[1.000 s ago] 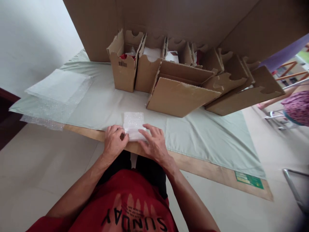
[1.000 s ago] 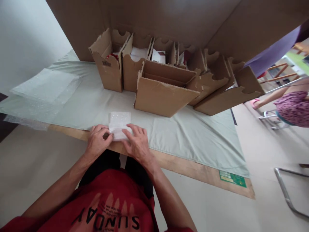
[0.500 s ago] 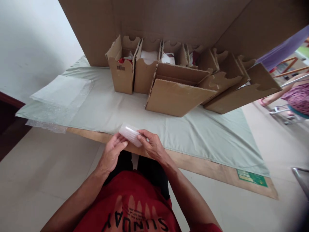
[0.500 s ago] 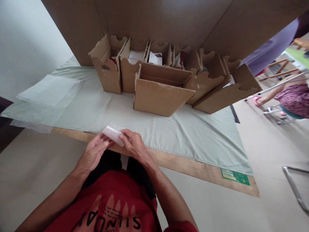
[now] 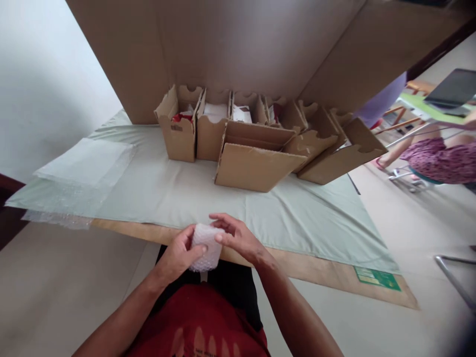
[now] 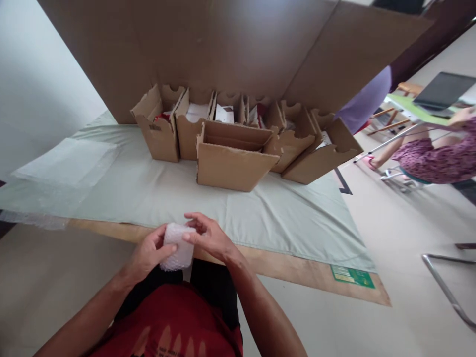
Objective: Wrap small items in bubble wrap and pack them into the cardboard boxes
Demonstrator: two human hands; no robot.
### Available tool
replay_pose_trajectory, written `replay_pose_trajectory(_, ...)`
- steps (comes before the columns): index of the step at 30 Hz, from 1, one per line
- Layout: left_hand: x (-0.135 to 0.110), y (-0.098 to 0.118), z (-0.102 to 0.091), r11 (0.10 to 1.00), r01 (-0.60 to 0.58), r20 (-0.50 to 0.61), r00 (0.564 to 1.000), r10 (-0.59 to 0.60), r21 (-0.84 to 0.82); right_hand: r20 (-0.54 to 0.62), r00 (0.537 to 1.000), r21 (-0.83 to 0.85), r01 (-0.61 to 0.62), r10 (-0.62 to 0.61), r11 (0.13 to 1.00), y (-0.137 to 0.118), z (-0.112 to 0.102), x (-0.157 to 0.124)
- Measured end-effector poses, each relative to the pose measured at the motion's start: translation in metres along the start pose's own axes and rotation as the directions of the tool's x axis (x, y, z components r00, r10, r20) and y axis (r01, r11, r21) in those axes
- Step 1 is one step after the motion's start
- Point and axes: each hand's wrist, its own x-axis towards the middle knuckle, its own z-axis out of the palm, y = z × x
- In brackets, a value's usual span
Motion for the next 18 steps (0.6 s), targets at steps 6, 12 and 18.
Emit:
replay_pose_trajectory(6, 0.018, 0.011, 0.010, 0.910, -0.156, 0.058, 0.988, 0.145, 0.384, 0.046, 0.998, -0.323, -0.013, 0.030, 0.946, -0.020, -0.023, -0.009)
replay_pose_trajectory(12, 0.075, 0.081, 0.010, 0.503, -0.551, 0.111, 0.741, 0.663, 0.666, -0.008, 0.999, -0.546, 0.034, -0.046, 0.837, -0.065, -0.073, -0.019)
replay_pose_trajectory(18, 0.160, 0.136, 0.023, 0.198, -0.539, 0.234, 0.628, 0.742, 0.818, -0.098, 0.966, -0.599, 0.135, -0.239, 0.790, -0.115, -0.131, -0.018)
